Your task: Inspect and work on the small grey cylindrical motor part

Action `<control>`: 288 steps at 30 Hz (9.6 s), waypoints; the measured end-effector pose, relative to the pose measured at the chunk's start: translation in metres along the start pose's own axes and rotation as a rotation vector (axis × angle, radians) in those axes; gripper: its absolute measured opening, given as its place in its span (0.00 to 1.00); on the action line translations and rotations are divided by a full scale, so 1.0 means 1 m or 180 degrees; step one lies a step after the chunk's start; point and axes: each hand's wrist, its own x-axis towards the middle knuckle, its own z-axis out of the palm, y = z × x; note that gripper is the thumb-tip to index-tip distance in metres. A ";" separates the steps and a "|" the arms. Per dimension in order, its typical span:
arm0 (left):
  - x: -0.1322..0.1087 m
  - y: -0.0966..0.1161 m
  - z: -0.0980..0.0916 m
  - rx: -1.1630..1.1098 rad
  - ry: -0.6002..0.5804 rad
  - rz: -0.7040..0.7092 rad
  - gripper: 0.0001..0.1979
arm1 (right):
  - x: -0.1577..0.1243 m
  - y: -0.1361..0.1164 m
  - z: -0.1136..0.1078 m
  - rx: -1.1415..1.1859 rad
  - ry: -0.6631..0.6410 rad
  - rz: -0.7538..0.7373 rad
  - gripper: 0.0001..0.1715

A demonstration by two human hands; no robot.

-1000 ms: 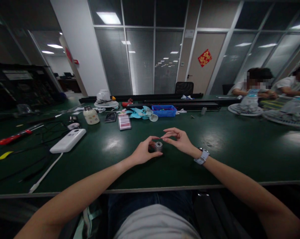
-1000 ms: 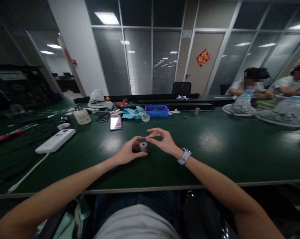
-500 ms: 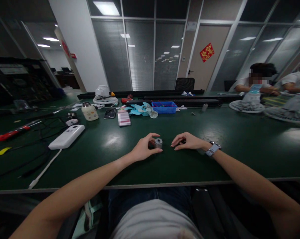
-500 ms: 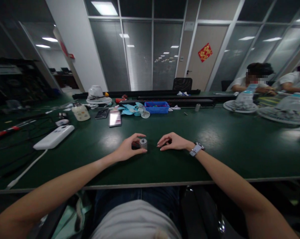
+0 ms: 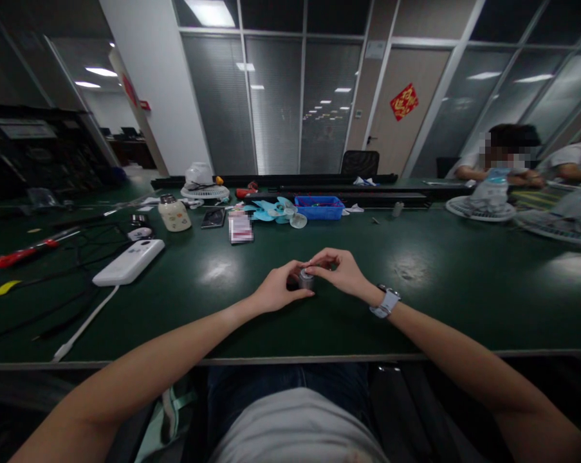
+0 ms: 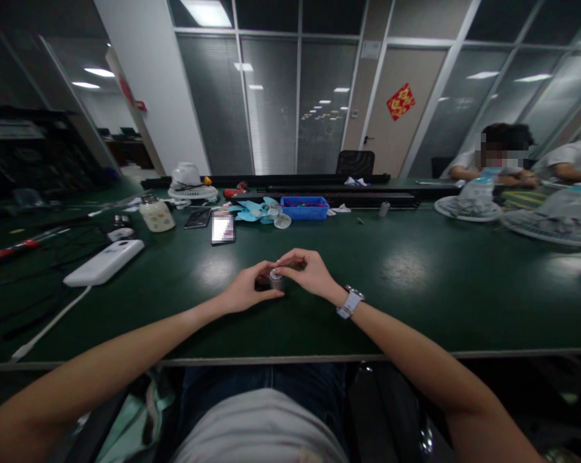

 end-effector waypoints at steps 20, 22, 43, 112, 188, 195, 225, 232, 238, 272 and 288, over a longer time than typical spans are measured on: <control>0.000 0.006 -0.001 0.0114 -0.0004 -0.0005 0.23 | -0.002 -0.001 0.003 0.0016 -0.0113 -0.0060 0.14; 0.000 0.005 -0.001 0.0133 0.0000 -0.0004 0.22 | -0.003 -0.001 0.004 0.0056 -0.0149 -0.0048 0.14; 0.000 0.003 0.000 0.0184 0.0025 0.0079 0.22 | -0.006 0.001 0.008 0.0101 0.0102 0.0040 0.16; 0.001 0.001 0.002 0.0230 0.0030 0.0067 0.24 | -0.008 0.002 0.004 -0.0049 -0.0014 0.0093 0.19; 0.012 -0.008 -0.010 -0.0176 -0.0013 -0.0048 0.25 | 0.006 0.014 -0.011 -0.0220 0.0165 -0.0313 0.17; 0.011 -0.010 -0.009 -0.0221 -0.0008 -0.0013 0.25 | 0.013 0.010 -0.013 -0.0167 0.0066 -0.0272 0.15; 0.012 0.023 -0.025 -0.0517 0.0606 0.0129 0.17 | -0.017 0.017 0.009 0.0841 -0.0896 0.0580 0.39; 0.020 -0.011 -0.064 -0.0529 -0.0288 -0.0324 0.20 | -0.017 0.014 0.007 0.0696 -0.0923 0.0604 0.39; 0.022 -0.023 -0.058 -0.0743 -0.0192 -0.0438 0.19 | -0.017 0.015 0.006 0.0640 -0.0939 0.0584 0.38; 0.005 0.021 -0.022 -0.1184 -0.0142 0.0144 0.22 | -0.018 0.024 0.011 0.0374 -0.1031 0.0209 0.23; 0.006 0.020 -0.019 -0.1162 0.0153 0.0102 0.22 | -0.018 0.020 0.011 0.0322 -0.0987 0.0252 0.24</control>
